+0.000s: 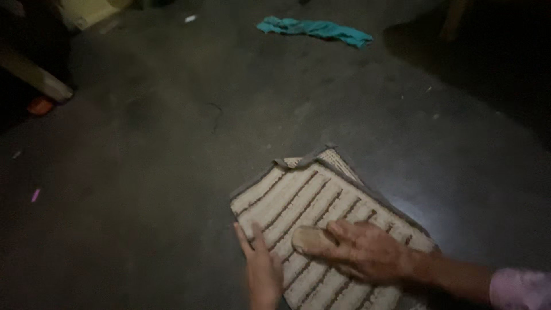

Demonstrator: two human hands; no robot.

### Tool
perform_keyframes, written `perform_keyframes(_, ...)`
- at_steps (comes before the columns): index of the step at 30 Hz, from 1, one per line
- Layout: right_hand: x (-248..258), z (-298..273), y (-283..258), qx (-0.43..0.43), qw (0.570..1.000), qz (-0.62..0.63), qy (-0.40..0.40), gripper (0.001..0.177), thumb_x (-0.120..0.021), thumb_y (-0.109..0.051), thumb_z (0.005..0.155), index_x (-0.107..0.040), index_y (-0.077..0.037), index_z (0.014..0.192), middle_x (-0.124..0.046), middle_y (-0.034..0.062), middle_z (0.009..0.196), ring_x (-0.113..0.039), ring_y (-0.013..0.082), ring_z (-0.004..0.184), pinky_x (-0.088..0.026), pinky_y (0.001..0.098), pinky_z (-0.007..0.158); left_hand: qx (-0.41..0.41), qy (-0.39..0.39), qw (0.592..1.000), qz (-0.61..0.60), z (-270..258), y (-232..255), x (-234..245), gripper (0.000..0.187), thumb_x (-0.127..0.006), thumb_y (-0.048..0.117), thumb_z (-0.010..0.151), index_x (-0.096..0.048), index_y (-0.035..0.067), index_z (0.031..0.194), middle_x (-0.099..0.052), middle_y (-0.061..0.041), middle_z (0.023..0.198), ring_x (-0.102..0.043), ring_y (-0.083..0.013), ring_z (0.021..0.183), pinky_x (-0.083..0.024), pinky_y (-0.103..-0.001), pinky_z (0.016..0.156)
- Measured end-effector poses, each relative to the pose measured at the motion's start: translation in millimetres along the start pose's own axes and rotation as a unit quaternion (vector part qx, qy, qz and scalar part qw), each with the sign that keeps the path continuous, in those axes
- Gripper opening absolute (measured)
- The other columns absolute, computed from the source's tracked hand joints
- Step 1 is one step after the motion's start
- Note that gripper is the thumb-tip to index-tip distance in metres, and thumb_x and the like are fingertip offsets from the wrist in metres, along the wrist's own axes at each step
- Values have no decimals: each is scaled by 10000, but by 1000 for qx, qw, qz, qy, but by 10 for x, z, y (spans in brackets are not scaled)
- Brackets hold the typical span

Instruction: The person scrubs a striped floor mat with a brush while sitting on the floor. They repeatedly scrub different sections, fold the mat, and continue scrubbing the folded edges.

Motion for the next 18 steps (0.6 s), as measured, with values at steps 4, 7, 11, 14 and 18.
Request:
perform_keyframes(4, -290, 64, 809, -154, 943, -38, -294, 580, -493, -416, 1073, -311, -527, 1612, -537, 69, 1165, -632, 199, 765, -601, 325, 650, 103, -91, 988, 72, 110, 20, 134, 933, -651, -55, 897, -140, 236, 1621, 256, -64, 1717, -562, -311, 1295, -631, -348, 838)
perform_keyframes(7, 170, 283, 1196, -264, 955, -117, -66, 581, -560, -406, 986, -398, -428, 1544, -569, 161, 1040, -619, 303, 792, -589, 424, 660, 43, -119, 976, 178, 259, 155, 95, 908, -643, -13, 941, -134, 251, 1646, 273, -89, 1749, -318, -338, 1500, -518, -433, 1053)
perform_keyframes(11, -125, 516, 1026, -303, 945, -103, -67, 643, -547, -432, 993, -337, -393, 1599, -522, 291, 1264, -636, 413, 914, -587, 491, 768, -47, -110, 960, 253, 629, 235, -96, 1018, -719, 62, 904, -41, 205, 1650, 190, -135, 1686, -3, -422, 1566, -163, -565, 1239)
perform_keyframes(14, -267, 692, 924, -204, 975, -56, -68, 635, -519, -366, 1004, -357, -373, 1618, -547, 266, 1387, -650, 422, 1017, -573, 505, 834, -30, -166, 950, 262, 804, 201, -177, 1205, -798, 87, 858, 93, 226, 1658, 199, -129, 1698, 77, -429, 1577, -69, -525, 1273)
perform_keyframes(18, -327, 846, 1503, -259, 962, -76, -35, 594, -522, -342, 1012, -383, -309, 1588, -602, 204, 1330, -661, 378, 1068, -566, 508, 868, -2, -225, 940, 258, 692, 147, -162, 1419, -917, 170, 793, 220, 234, 1640, 251, -132, 1711, 132, -403, 1584, -43, -497, 1289)
Point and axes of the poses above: each hand's wrist, its own z-axis towards the middle knuckle, its own x-axis out of the back of the hand, y = z × x, the point moved 8 cm from there along z, towards the middle knuckle
